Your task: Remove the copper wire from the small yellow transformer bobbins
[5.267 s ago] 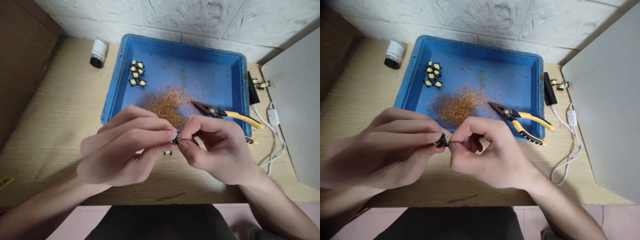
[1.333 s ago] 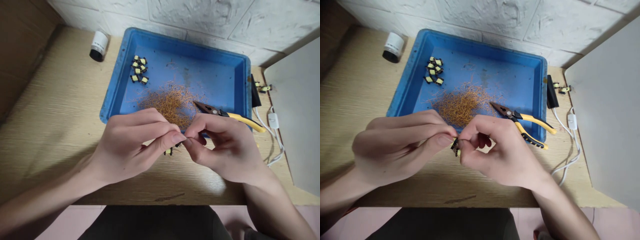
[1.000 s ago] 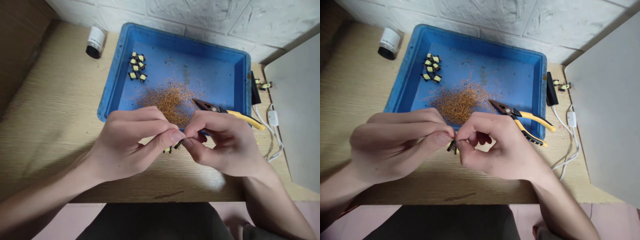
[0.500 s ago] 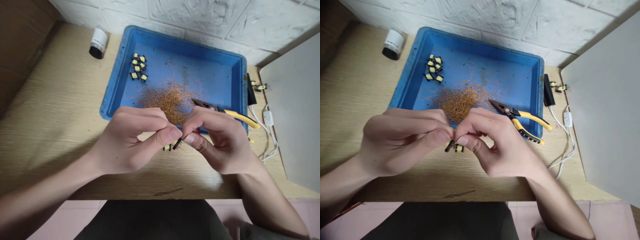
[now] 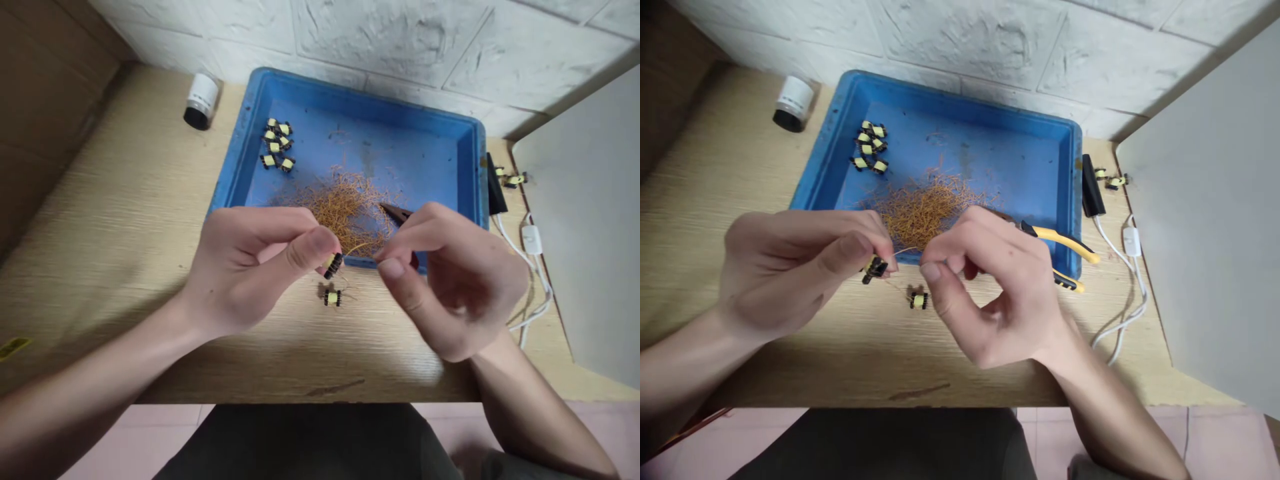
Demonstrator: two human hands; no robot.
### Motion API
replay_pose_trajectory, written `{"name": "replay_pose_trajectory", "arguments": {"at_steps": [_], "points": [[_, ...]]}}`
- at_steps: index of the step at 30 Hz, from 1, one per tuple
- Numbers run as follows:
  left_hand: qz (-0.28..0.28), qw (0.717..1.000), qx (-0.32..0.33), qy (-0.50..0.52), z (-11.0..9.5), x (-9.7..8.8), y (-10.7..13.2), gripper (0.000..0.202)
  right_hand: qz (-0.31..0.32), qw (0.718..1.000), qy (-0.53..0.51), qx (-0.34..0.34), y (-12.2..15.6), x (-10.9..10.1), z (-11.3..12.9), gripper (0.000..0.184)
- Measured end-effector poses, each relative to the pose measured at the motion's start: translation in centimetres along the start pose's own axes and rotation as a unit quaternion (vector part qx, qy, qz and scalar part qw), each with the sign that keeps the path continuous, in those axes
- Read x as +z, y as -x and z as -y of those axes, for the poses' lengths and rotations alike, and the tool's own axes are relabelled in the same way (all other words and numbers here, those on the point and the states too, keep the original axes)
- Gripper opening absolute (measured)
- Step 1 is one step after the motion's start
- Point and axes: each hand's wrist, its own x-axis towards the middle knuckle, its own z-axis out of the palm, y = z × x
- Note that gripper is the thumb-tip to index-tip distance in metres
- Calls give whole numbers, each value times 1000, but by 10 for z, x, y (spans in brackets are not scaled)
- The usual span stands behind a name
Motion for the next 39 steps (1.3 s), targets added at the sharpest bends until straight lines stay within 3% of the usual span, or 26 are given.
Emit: {"name": "replay_pose_trajectory", "arguments": {"at_steps": [3,10,19,25,39], "points": [[3,1000,-3,8,-2,1,0,38,32,999,14,-37,2,1,-1,13],[7,1000,4,17,-5,3,-3,38,61,996,41,-55,3,1,-2,12],[10,1000,16,5,-6,4,-7,41,108,993,34,-20,2,-2,-1,15],[7,1000,26,4,-6,4,-8,38,144,988,-18,51,1,-6,0,12],[-21,996,43,-70,-4,3,-7,38,96,993,-34,62,-3,-15,-4,10]]}}
